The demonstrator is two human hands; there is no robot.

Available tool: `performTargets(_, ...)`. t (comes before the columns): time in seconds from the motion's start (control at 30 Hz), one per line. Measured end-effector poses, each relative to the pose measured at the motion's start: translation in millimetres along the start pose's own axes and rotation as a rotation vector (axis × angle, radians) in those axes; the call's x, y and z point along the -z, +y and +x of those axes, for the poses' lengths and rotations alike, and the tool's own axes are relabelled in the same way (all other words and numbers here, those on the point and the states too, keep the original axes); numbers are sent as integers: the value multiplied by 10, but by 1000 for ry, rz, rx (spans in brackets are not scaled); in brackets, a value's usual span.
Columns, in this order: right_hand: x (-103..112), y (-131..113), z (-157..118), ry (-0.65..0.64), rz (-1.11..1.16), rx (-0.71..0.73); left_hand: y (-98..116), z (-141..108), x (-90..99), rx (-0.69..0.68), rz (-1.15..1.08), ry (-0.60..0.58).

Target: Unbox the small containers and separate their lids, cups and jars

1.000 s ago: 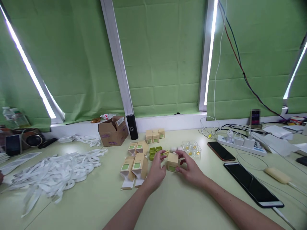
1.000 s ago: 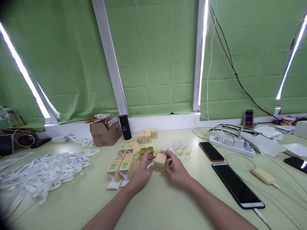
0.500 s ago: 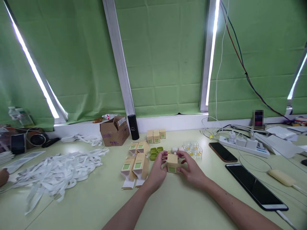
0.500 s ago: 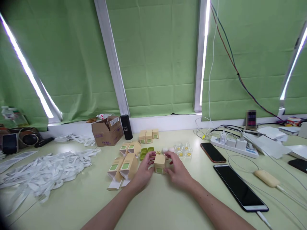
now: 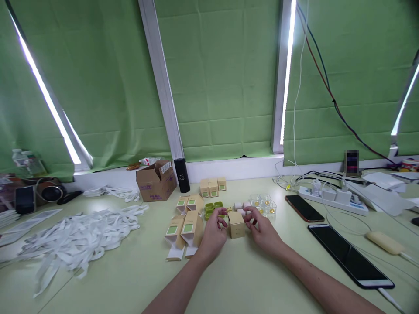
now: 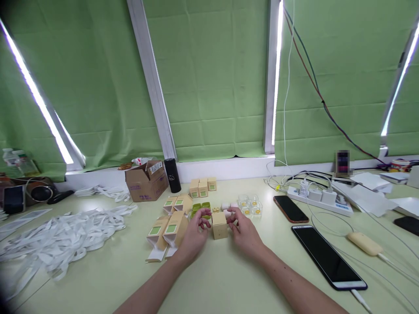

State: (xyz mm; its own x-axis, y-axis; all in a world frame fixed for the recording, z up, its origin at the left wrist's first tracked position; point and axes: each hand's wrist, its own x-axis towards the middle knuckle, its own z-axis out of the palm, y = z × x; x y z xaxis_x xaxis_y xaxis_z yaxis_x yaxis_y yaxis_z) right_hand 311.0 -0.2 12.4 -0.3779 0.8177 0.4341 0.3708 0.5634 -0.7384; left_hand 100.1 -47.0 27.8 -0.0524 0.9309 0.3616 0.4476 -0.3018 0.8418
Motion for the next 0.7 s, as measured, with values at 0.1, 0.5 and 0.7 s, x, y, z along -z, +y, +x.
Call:
performTargets(0.1,5,-17,-7,-11,29,-5,16,-16,11,-1,76,-5)
performTargets(0.5,-18,-34,-41,-77,180,27,179,-81,-76,152,335,-13)
performTargets(0.7,-29,-30,-47,-50,257,52,150,-76,-67,25,285,19)
